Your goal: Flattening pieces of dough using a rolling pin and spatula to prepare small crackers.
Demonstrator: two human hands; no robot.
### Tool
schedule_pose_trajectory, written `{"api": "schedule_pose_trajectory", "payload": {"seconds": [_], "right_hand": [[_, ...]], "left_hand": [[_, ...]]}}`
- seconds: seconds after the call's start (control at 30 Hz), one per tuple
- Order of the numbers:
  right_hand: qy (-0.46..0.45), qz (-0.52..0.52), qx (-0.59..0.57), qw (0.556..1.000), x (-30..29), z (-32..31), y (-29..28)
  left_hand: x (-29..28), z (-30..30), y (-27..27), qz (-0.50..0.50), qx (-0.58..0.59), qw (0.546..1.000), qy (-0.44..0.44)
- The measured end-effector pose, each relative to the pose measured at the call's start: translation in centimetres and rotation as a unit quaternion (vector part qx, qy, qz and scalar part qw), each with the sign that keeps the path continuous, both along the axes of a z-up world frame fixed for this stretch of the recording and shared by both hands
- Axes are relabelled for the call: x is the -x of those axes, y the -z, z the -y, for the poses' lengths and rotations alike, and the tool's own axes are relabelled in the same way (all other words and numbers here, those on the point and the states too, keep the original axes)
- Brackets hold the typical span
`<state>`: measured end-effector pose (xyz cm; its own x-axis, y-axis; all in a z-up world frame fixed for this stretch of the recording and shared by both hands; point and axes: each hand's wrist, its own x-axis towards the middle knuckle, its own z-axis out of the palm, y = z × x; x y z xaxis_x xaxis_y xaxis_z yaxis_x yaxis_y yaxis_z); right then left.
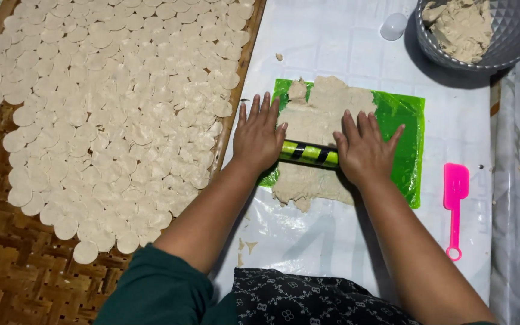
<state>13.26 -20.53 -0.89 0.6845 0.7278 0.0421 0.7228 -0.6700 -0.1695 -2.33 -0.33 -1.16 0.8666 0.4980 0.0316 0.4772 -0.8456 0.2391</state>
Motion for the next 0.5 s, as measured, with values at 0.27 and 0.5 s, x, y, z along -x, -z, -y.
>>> {"api": "schedule_pose_trajectory", "payload": {"seconds": [0.27,0.5], "right_hand": [[0.027,-0.014,0.003,1.0,-6.5,-5.3,-0.1],[0.013,-0.045,0.026,0.999,-5.9,-5.5,-0.9]], "left_hand": [[-7.0,-4.3,-2.8,-0.124,0.043,0.99,-0.051],[-6.0,-3.4,-4.0,-0.149,0.03,0.986,-0.064]]}}
